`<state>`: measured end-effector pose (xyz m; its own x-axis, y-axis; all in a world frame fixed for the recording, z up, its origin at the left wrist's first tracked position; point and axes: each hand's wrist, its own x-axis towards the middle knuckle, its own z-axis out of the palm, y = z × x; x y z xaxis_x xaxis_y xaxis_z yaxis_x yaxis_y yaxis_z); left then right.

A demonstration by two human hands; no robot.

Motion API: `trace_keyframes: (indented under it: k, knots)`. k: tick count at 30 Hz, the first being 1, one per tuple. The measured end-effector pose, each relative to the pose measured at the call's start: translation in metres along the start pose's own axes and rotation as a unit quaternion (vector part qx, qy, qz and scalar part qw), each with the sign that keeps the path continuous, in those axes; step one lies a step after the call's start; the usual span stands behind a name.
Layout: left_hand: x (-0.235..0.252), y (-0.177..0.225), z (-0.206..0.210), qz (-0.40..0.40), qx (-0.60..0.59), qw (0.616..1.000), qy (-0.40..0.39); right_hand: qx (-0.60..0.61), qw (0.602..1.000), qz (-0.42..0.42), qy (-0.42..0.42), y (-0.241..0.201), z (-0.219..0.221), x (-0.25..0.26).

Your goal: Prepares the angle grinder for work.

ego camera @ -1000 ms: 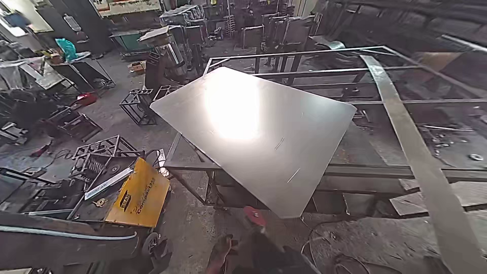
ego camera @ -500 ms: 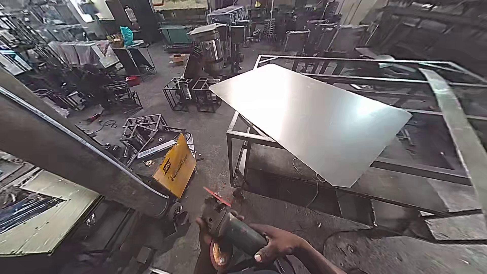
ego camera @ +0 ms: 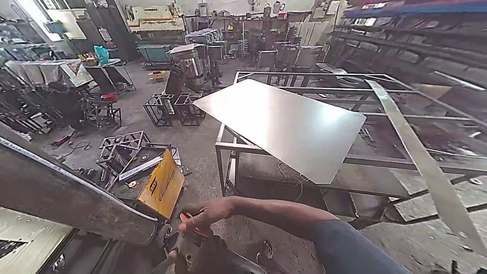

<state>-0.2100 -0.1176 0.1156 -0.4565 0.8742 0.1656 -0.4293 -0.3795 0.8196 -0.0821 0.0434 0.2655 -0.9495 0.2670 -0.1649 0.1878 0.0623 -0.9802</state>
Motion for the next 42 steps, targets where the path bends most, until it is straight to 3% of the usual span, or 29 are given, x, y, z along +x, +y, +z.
trace_keyframes:
  k: [2,4,7,9,12,14,16,18,20,23,27,30,32,36,37,39,42]
  knots:
    - [0.007,0.005,-0.006,-0.123,0.071,0.987,0.077,-0.012,0.994,-0.1,-0.039,-0.002,-0.006,0.003]
    - [0.014,-0.029,-0.043,-0.109,0.003,0.994,-0.024,0.007,0.992,-0.11,-0.063,-0.004,-0.011,0.007]
    - [0.021,-0.016,-0.026,-0.164,-0.046,0.985,-0.037,0.063,0.997,0.037,0.012,-0.021,-0.002,0.01]
    - [0.021,0.009,0.0,-0.137,0.001,0.988,-0.077,-0.01,0.993,0.08,0.087,-0.021,0.015,0.019]
    - [0.011,0.019,0.037,-0.136,0.005,0.987,0.086,-0.092,0.983,0.03,0.154,0.015,0.027,0.031]
    - [0.011,0.017,0.036,-0.146,0.042,0.981,0.118,-0.067,0.983,-0.007,0.169,0.038,0.022,0.035]
    - [0.011,0.001,0.021,-0.182,-0.032,0.977,0.108,-0.031,0.983,-0.037,0.178,0.061,0.02,0.038]
    - [0.013,-0.002,0.022,-0.27,-0.025,0.951,0.148,-0.001,0.98,-0.058,0.189,0.075,0.023,0.039]
    - [0.008,-0.031,-0.013,-0.258,-0.123,0.958,0.014,0.021,0.977,-0.078,0.195,0.083,0.022,0.037]
    - [0.012,-0.038,-0.014,-0.262,-0.211,0.938,-0.083,0.074,0.973,-0.095,0.197,0.096,0.024,0.035]
    - [0.008,-0.013,0.016,-0.25,-0.159,0.954,-0.043,0.084,0.967,-0.125,0.206,0.115,0.027,0.031]
    - [-0.007,-0.025,0.011,-0.261,-0.279,0.924,-0.018,-0.108,0.944,-0.221,0.218,0.144,0.035,0.028]
    - [-0.014,-0.024,0.015,-0.253,-0.308,0.917,-0.011,-0.13,0.938,-0.23,0.223,0.16,0.041,0.03]
    - [-0.016,-0.036,-0.004,-0.259,-0.295,0.917,-0.066,-0.111,0.897,-0.363,0.227,0.096,0.043,-0.003]
    - [-0.02,-0.03,-0.006,-0.256,-0.278,0.923,-0.073,-0.107,0.897,-0.351,0.245,0.083,0.052,-0.022]
    - [-0.019,-0.001,0.009,-0.282,-0.238,0.928,-0.051,-0.134,0.924,-0.217,0.284,0.078,0.067,-0.054]
    - [-0.011,0.029,0.038,-0.297,-0.262,0.918,-0.038,-0.146,0.968,0.036,0.199,0.092,0.091,-0.086]
